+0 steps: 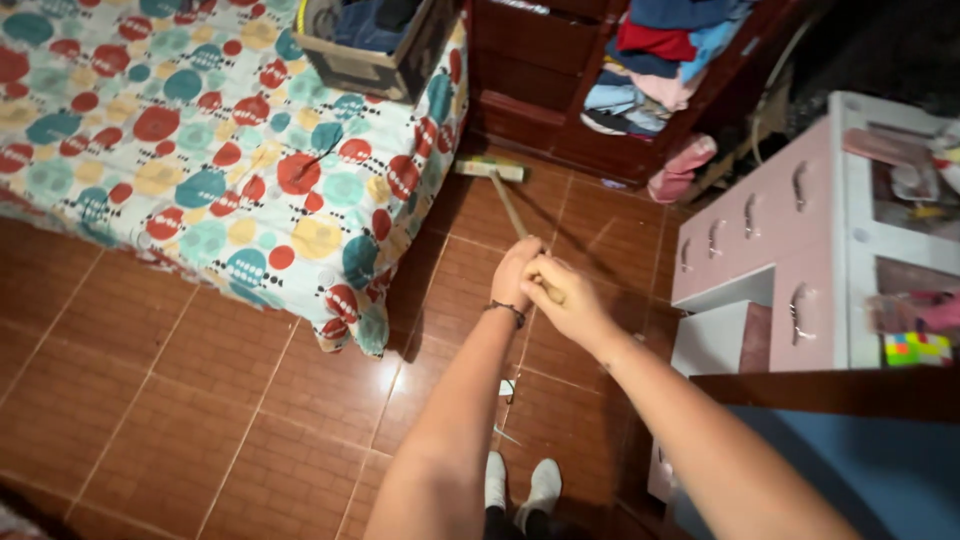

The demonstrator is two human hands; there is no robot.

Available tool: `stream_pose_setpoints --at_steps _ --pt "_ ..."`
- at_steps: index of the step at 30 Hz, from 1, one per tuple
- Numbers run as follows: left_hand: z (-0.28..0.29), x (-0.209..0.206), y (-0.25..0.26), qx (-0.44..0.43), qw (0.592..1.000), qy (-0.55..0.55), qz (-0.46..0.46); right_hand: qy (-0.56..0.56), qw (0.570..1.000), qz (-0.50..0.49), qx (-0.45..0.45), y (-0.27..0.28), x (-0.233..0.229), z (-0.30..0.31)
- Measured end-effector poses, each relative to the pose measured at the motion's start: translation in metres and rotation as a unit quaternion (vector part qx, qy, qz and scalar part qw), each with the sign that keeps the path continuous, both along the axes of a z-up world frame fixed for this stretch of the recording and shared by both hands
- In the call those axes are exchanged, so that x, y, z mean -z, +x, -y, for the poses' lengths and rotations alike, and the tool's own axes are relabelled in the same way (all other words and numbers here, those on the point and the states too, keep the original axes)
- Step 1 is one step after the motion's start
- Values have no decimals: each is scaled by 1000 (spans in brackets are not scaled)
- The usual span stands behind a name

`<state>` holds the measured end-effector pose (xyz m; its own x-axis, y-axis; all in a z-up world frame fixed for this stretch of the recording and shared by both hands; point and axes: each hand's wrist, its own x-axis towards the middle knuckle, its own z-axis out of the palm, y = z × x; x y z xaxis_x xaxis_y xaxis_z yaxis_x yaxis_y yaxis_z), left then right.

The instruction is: The person takes a broom from a closet and sweeps the floor around and under two beds, using the handle to retrieve a shirt. They pick up the shirt, shake it out, and place it on a bed before continuing to sweep the room.

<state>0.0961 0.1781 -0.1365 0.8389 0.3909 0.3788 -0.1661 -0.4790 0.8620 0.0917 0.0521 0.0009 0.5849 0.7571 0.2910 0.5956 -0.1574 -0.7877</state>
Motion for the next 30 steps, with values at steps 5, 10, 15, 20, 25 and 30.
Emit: stream_pose_setpoints --at_steps 5,10,15,20,25,30 --pt "-27 26 -11 35 971 -220 -90 -28 993 -107 -29 -6 4 -14" --pt "-27 41 -38 -4 984 -112 -136 -108 979 -152 -77 -27 -101 -1" --pt "2 -2 -57 -20 975 -49 -217 -67 964 -236 -108 -14 -169 21" --pt "25 -52 -49 2 982 -42 -182 41 956 -272 -102 3 -205 44" --pt "27 -94 -12 -3 987 10 -158 178 943 -266 -94 -13 -209 58" --pt "13 -67 23 -15 999 11 -38 34 998 -46 28 -3 -97 34"
